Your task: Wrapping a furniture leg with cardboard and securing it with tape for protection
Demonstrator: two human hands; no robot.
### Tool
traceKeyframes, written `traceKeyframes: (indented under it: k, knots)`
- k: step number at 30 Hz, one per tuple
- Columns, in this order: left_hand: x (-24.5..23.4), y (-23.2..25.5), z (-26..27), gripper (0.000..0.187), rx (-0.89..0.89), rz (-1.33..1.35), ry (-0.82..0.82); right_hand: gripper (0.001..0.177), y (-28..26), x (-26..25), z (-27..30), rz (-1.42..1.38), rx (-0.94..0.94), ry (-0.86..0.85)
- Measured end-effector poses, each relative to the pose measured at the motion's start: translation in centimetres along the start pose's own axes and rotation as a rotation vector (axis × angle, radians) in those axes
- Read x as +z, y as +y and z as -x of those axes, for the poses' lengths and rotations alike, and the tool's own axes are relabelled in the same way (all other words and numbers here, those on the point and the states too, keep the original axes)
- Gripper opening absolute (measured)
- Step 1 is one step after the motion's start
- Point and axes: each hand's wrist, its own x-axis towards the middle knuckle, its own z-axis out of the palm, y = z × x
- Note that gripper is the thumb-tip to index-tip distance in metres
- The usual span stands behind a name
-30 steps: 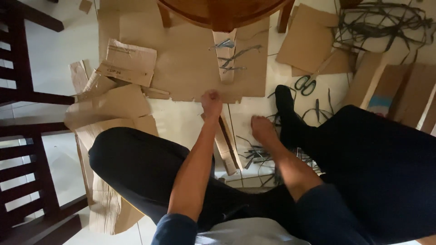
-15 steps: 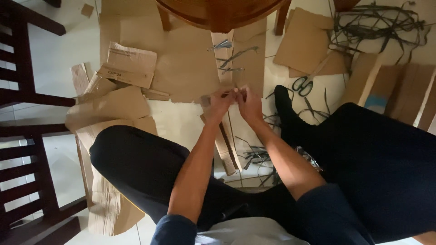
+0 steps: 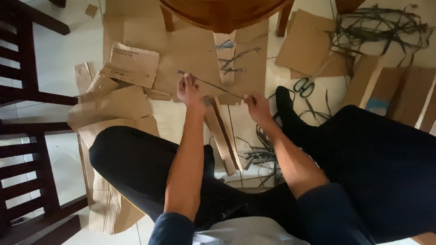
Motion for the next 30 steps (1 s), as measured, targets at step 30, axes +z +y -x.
traceKeyframes:
  k: [30]
  knots:
    - [4.9,-9.6,-8.3,0.040,0.938,-1.269,-0.673,0.028,5.5,4.5,-19.0,-0.420,0.079,-0.126]
